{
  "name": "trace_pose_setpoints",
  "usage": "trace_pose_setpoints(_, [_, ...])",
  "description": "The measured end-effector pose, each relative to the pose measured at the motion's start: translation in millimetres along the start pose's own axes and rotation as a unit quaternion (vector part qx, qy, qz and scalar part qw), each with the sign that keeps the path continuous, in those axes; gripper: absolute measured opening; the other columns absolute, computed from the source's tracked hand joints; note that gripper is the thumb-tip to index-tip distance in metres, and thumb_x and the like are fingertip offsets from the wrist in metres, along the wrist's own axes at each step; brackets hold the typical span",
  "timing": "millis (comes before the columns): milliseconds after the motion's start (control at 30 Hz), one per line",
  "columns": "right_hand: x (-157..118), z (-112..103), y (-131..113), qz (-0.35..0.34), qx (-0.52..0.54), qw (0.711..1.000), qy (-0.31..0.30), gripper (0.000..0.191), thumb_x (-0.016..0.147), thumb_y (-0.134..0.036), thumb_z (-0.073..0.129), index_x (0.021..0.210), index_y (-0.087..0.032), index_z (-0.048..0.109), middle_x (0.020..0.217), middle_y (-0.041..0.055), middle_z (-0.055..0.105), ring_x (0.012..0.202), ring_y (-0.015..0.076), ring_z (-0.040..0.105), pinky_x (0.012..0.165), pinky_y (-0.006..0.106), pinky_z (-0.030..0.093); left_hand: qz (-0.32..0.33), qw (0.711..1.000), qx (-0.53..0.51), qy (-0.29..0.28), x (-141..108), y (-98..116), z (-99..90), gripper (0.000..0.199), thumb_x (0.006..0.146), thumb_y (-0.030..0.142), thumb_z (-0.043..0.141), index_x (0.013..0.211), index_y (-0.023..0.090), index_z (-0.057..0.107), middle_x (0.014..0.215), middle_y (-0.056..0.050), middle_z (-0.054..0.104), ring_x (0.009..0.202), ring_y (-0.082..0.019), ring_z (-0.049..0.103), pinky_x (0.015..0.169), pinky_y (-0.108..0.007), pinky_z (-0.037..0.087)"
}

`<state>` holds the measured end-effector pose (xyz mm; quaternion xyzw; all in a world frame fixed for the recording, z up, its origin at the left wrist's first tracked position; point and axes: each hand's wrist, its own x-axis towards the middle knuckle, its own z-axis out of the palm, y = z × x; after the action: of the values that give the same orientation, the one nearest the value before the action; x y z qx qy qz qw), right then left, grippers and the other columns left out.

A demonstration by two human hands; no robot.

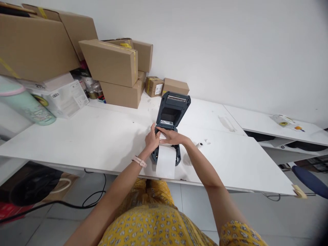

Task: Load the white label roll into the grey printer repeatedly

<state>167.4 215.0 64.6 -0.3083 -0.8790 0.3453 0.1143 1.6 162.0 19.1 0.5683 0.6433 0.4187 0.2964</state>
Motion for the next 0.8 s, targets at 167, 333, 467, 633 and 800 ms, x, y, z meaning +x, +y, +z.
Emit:
trace_pose_setpoints(167, [-16,-58,-28,-0.036,0.08,0.94,0.329,0.046,0.091,-0.066,0.056,0.099,-0.025,0.074,0.104,0.007,0.076,0.099,0.0254,0.071,0.094,0.043,0.056,0.049,0.998,0.042,-0.011,-2,5,-1.9,0.042,0.097,0.026,0.04,0.131,0.026,0.064,0.145,-0.007,0.061,0.135,-0.031,0.057,0.112,-0.051,0.044])
trace_pose_setpoints(333, [2,-123,-23,-0.011,0.107,0.82,0.562,0.067,0.089,-0.08,0.039,0.118,-0.026,0.066,0.123,0.0071,0.07,0.124,0.0256,0.061,0.112,0.046,0.044,0.051,0.997,0.053,-0.012,-2,8,-1.5,0.041,0.097,0.027,0.037,0.121,0.028,0.07,0.14,-0.004,0.065,0.131,-0.029,0.06,0.111,-0.047,0.046])
trace_pose_setpoints(467, [11,-120,-16,0.033,0.176,0.873,0.455,0.082,0.087,-0.086,0.026,0.121,-0.025,0.067,0.129,0.0081,0.069,0.129,0.0286,0.059,0.112,0.051,0.043,0.05,0.998,0.005,-0.027,-6,3,-3.9,0.044,0.098,0.03,0.039,0.134,0.024,0.062,0.148,-0.007,0.059,0.14,-0.027,0.051,0.119,-0.048,0.038])
trace_pose_setpoints(633, [-30,-56,-42,-0.005,0.16,0.845,0.51,0.061,0.094,-0.075,0.036,0.113,-0.029,0.071,0.125,0.0043,0.07,0.128,0.0282,0.059,0.114,0.047,0.042,-0.038,0.983,-0.175,-0.047,-35,-18,-11.4,0.066,0.099,0.056,0.038,0.156,0.023,0.033,0.164,-0.012,0.038,0.149,-0.025,0.041,0.119,-0.041,0.039])
trace_pose_setpoints(800, [-89,31,-61,-0.006,0.152,0.851,0.503,0.029,0.098,-0.05,0.052,0.114,-0.036,0.071,0.131,0.0016,0.068,0.136,0.0283,0.054,0.12,0.051,0.037,-0.084,0.959,-0.267,-0.035,-60,-22,-24.1,0.074,0.097,0.07,0.026,0.158,0.029,0.025,0.165,-0.011,0.036,0.149,-0.025,0.042,0.115,-0.042,0.044])
